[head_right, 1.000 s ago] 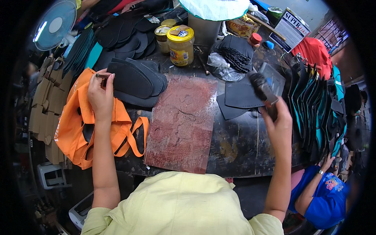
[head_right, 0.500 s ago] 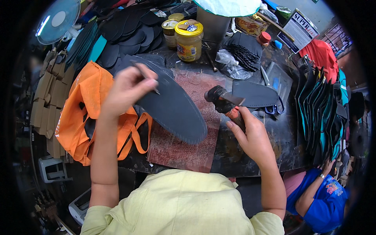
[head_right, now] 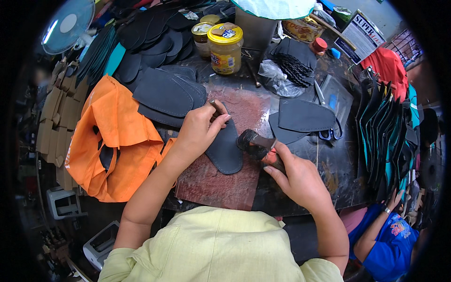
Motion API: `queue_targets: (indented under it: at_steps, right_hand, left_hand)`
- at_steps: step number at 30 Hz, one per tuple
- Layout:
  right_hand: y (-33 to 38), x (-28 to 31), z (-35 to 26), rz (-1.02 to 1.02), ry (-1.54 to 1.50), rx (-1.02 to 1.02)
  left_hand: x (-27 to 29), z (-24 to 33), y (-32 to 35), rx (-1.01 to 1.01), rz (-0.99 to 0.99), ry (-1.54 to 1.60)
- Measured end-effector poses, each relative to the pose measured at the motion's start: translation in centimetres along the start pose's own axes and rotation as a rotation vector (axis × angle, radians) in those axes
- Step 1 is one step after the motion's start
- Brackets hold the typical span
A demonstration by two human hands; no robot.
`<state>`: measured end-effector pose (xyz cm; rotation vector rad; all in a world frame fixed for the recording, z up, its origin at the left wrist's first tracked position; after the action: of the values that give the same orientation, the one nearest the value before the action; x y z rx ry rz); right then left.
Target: The person uses a hammer and a metal punch to drive fasteners through the edges of a black insole onto a sole. They repeatedly reposition the punch and strike it with the hammer, then place the finished insole aside and pick up another to continue the process.
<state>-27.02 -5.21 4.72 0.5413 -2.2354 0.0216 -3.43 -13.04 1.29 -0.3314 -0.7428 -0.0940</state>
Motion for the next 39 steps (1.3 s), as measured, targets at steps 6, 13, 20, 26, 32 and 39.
queue_targets:
  at_steps: [6,13,20,26,32,39]
  right_hand:
    - [-0.6,1.1,0.0,0.035,0.072,0.046]
    - [-0.2,4.2,-3.4,0.192,-0.011,0.212]
    - [0.3,5.3,-5.7,0.404,-0.323,0.601]
    - [-2.1,3.2,-5.3,0.172,-0.003,0.238]
    - [-1.5,5.5,-7.6,0.2,-0.016,0.267]
    - [-0.5,5.4,-7.3,0.394,-0.365,0.545]
  left_hand:
    - [-0.5,-0.3,0.1,-0.053,-0.019,-0.038]
    - [-0.5,0.1,-0.2,-0.04,-0.041,-0.064]
    - [-0.5,1.4,0.4,-0.114,-0.017,-0.184]
    - [-0.9,1.6,0.9,-0.206,0.057,-0.124]
    - [-0.5,1.0,0.7,-0.087,-0.031,-0.109]
    - [-0.8,1.8,0.9,-0.187,0.02,-0.178]
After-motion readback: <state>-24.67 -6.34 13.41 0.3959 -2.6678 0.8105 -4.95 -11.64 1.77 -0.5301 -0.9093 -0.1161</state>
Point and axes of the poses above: each hand's wrist, its own y-axis away from the middle knuckle, its own x-axis out of the back of the hand, z = x × y, the point moved 6 cm from there along -y, towards the middle knuckle, and after that the axes turned 10 degrees about -y, right-handed, at the moved point
